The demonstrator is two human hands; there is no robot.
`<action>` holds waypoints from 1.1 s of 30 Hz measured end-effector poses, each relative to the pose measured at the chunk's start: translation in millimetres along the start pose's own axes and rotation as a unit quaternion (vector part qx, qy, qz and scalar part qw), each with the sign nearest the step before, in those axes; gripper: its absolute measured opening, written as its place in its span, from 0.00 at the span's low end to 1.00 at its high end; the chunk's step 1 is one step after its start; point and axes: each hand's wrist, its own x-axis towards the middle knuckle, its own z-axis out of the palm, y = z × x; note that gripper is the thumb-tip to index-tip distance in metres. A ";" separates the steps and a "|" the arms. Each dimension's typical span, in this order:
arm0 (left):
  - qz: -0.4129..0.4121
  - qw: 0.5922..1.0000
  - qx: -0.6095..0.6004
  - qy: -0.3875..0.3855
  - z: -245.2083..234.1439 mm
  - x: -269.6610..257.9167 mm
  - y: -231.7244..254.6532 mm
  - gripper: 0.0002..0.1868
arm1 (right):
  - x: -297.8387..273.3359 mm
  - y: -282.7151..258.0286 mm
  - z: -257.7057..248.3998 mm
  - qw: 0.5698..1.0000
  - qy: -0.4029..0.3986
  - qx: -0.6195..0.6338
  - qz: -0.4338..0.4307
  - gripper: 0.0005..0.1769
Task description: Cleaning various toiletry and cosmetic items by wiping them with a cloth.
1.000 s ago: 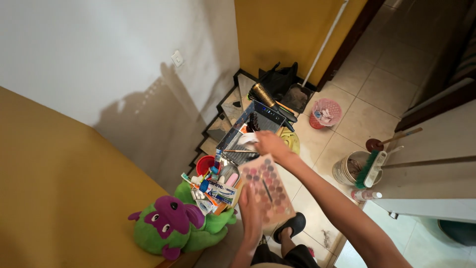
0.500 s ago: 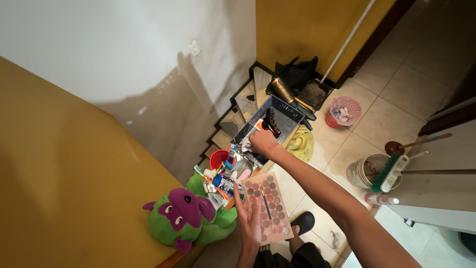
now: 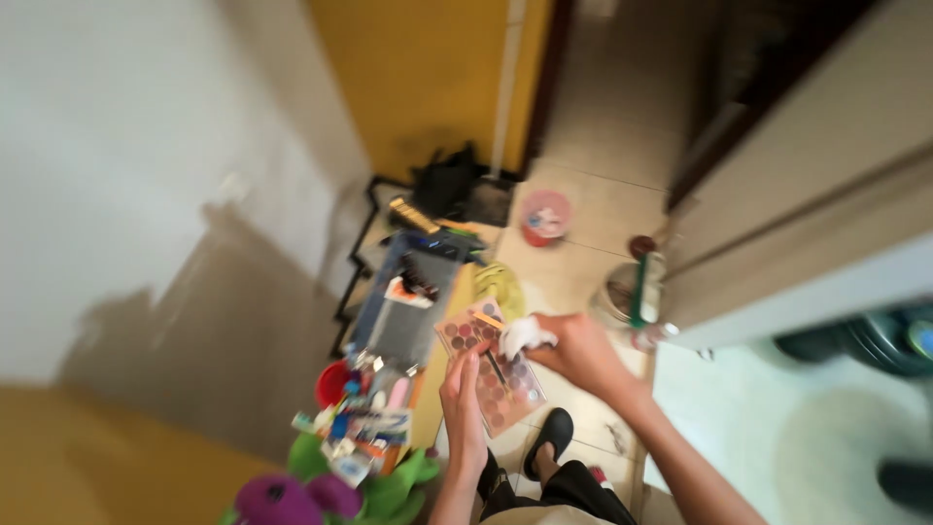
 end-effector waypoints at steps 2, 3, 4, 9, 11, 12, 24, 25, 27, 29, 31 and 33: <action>-0.058 0.996 -0.072 -0.006 24.8 -1.3 14.3 0.25 | -26.4 -1.0 -3.8 0.994 0.079 0.005 -0.078 0.20; -0.060 0.996 -0.061 -0.025 33.2 9.9 -4.5 0.25 | -34.9 4.0 1.9 0.994 0.093 0.002 -0.062 0.20; 0.014 0.993 -0.112 -0.039 43.1 19.9 -23.8 0.16 | -45.2 9.3 7.0 0.989 0.130 -0.001 -0.075 0.32; 0.111 0.980 -0.102 -0.130 76.3 32.3 -56.3 0.14 | -83.6 22.0 2.6 0.981 0.195 0.026 0.003 0.29; 0.103 0.992 0.000 -0.077 105.0 16.0 -50.6 0.07 | -101.1 39.8 -28.2 0.959 0.174 0.131 0.180 0.10; 0.093 0.991 0.014 -0.100 111.6 9.1 -43.1 0.07 | -102.1 44.7 -34.2 0.952 0.187 0.134 0.203 0.10; -0.013 0.981 0.048 -0.190 170.6 10.4 -50.3 0.15 | -112.5 39.2 -17.7 0.948 0.254 0.087 0.170 0.35; 0.007 0.977 0.062 -0.202 174.6 12.6 -51.4 0.09 | -114.4 39.5 -24.6 0.944 0.226 0.154 0.183 0.35; 0.026 0.973 0.078 -0.216 182.4 21.5 -57.3 0.07 | -115.7 45.9 -43.6 0.935 0.196 0.223 0.195 0.35; -0.005 0.978 0.099 -0.182 189.1 35.4 -66.1 0.11 | -114.1 57.1 -66.9 0.865 0.109 0.429 0.236 0.32; -0.007 0.977 0.112 -0.182 205.8 34.8 -68.4 0.11 | -107.8 82.1 -56.8 0.862 0.106 0.415 0.269 0.23; -0.010 0.976 0.119 -0.181 225.1 31.6 -65.5 0.11 | -103.1 105.3 -51.5 0.861 0.099 0.397 0.303 0.22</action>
